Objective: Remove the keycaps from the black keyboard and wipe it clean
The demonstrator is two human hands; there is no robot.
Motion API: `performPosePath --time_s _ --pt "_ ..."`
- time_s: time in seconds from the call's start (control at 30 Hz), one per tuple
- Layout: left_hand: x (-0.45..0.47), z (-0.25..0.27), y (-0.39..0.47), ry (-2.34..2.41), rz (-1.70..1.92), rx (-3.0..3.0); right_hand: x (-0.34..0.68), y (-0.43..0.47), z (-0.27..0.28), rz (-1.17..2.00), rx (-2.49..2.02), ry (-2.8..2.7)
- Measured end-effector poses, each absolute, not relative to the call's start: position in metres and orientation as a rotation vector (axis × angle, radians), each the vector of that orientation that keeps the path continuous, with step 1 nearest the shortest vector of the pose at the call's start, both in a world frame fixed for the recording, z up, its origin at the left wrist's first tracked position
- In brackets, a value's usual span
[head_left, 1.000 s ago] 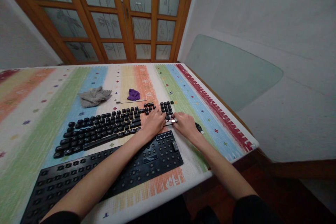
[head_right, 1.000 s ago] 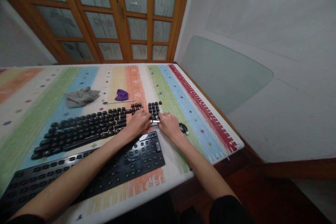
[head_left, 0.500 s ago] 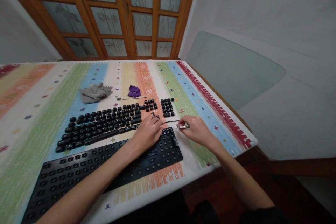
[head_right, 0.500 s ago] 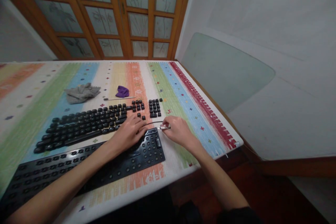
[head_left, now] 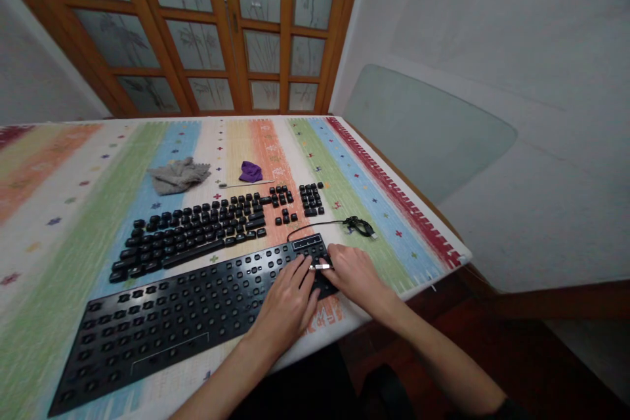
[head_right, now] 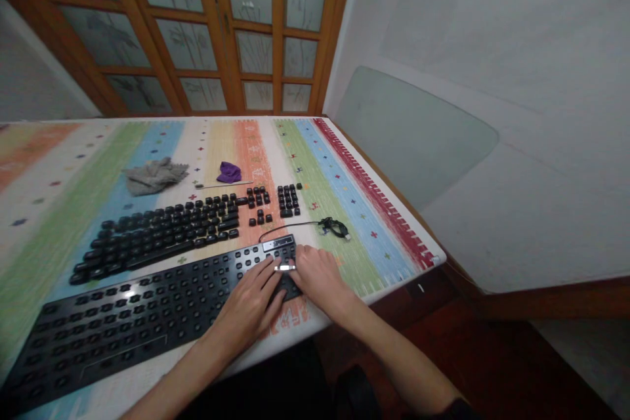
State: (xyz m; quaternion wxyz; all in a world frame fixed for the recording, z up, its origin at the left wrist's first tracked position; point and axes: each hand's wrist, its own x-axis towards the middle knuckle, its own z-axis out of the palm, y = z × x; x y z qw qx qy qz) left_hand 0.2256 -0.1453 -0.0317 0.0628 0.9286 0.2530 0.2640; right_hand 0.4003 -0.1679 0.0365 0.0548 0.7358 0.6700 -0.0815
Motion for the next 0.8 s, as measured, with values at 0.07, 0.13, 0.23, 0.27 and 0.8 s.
performPosePath --time_s 0.07,0.13,0.23,0.27,0.8 --pt "0.226 -0.037 -0.148 0.778 0.797 2.829 0.397 -0.168 0.035 -0.238 2.249 2.012" --pt "0.227 -0.039 -0.149 0.773 0.802 2.858 0.394 -0.166 0.034 -0.23 2.261 1.994" --pt "0.227 -0.041 -0.149 0.771 0.822 2.885 0.392 -0.163 0.031 -0.224 2.262 1.999" --pt "0.227 -0.041 -0.149 0.773 0.828 2.888 0.392 -0.162 0.03 -0.224 2.259 2.008" --pt "0.202 -0.03 -0.145 0.792 0.872 2.806 0.442 -0.105 0.077 -0.167 2.473 2.023"
